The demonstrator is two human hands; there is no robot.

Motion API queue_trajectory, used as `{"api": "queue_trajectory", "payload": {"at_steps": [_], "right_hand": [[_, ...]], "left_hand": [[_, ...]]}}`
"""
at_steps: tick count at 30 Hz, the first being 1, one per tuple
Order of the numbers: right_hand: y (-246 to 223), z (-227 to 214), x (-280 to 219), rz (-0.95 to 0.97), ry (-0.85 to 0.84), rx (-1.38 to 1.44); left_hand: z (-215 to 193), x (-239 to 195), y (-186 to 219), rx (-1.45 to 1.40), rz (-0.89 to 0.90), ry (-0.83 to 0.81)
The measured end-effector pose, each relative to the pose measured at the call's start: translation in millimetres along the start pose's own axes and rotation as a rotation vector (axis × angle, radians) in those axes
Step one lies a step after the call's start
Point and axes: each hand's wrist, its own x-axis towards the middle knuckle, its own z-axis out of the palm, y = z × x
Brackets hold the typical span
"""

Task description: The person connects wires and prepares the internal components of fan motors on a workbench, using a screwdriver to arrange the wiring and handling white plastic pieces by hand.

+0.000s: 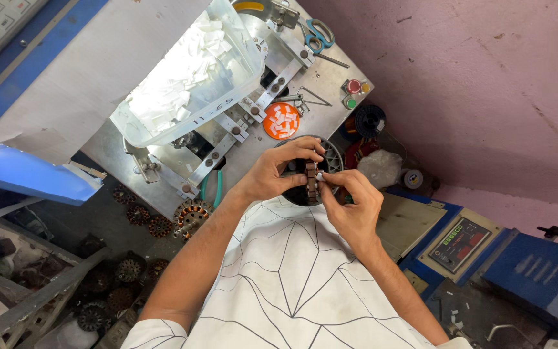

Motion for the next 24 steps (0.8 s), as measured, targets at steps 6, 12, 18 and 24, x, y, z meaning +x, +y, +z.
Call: {"api": "queue_trajectory", "payload": {"at_steps": [6,12,18,24], "right_hand": [[6,3,0,-0.064,-0.016,-0.055],[5,1,5,-0.163,-0.1,-0.148],[5,-10,32,0.102,-0.322,-0.096],[6,-16,39,0.081,-0.409,-0.081]], "left_hand": [[0,-1,-2,-0.018,-0.004,0.006],[2,-1,-4,0.056,0.036,0.056],[2,0,-5,-0.003,0.016,0.068],[5,0,-6,0.034,0.043,0.083]]}}
